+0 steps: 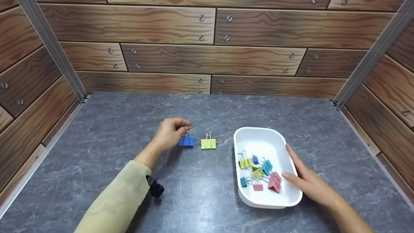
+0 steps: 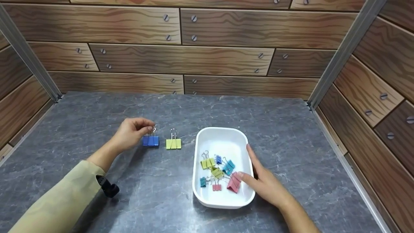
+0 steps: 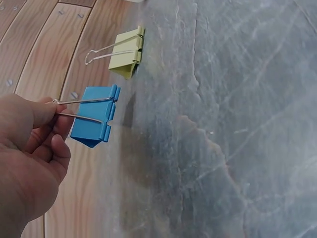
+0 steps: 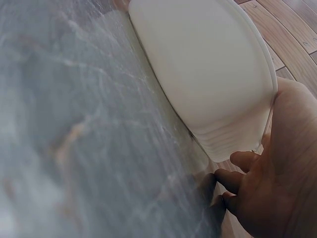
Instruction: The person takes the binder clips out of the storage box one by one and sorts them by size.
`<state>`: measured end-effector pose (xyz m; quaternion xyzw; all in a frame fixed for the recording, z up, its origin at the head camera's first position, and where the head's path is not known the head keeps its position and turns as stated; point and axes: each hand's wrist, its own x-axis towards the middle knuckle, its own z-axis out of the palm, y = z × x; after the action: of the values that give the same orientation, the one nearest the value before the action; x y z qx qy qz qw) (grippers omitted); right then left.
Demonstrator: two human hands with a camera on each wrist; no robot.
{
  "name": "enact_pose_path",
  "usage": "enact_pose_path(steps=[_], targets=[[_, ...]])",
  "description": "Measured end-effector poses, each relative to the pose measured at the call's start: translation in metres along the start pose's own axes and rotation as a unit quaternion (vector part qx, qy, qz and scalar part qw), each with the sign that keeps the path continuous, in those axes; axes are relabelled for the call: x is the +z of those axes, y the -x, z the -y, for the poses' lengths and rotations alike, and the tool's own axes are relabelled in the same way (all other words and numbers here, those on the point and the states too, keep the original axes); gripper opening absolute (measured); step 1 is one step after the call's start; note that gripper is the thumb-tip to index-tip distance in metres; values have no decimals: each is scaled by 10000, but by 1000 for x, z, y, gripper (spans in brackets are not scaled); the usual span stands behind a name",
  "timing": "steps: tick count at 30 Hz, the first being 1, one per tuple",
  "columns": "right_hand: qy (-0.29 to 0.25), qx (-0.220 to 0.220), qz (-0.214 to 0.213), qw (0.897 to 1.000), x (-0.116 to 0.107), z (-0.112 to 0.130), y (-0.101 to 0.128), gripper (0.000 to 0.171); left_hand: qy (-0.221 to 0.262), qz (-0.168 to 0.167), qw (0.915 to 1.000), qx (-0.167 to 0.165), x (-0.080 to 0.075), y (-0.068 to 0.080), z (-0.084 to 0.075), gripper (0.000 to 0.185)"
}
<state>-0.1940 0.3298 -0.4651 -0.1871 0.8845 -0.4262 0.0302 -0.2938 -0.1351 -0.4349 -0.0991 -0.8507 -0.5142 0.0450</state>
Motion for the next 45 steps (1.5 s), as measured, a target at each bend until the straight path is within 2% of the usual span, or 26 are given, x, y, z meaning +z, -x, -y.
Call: enact_pose_path(steps=[10, 29, 35, 40, 43, 45], targets=[[-106, -101, 1, 9999, 1, 1, 1, 83, 194, 27, 9998, 28, 3, -1, 8, 17], [-88, 87, 31, 9999, -1, 2, 1, 83, 80, -5, 10000, -36, 6, -1, 13, 20], [-21, 96, -24, 9999, 0, 3, 1, 84, 233, -348, 9991, 25, 4, 1, 4, 21], [20, -10, -58, 10000, 1, 3, 2, 84, 373, -602, 9969, 334, 10, 4, -17, 19], [27, -83, -66, 9999, 1, 3, 2, 84, 579, -440, 9956, 597, 19, 7, -34, 19], [53, -74, -64, 9999, 1, 3, 2, 84, 805, -181, 9938, 749, 27, 9, -44, 20]])
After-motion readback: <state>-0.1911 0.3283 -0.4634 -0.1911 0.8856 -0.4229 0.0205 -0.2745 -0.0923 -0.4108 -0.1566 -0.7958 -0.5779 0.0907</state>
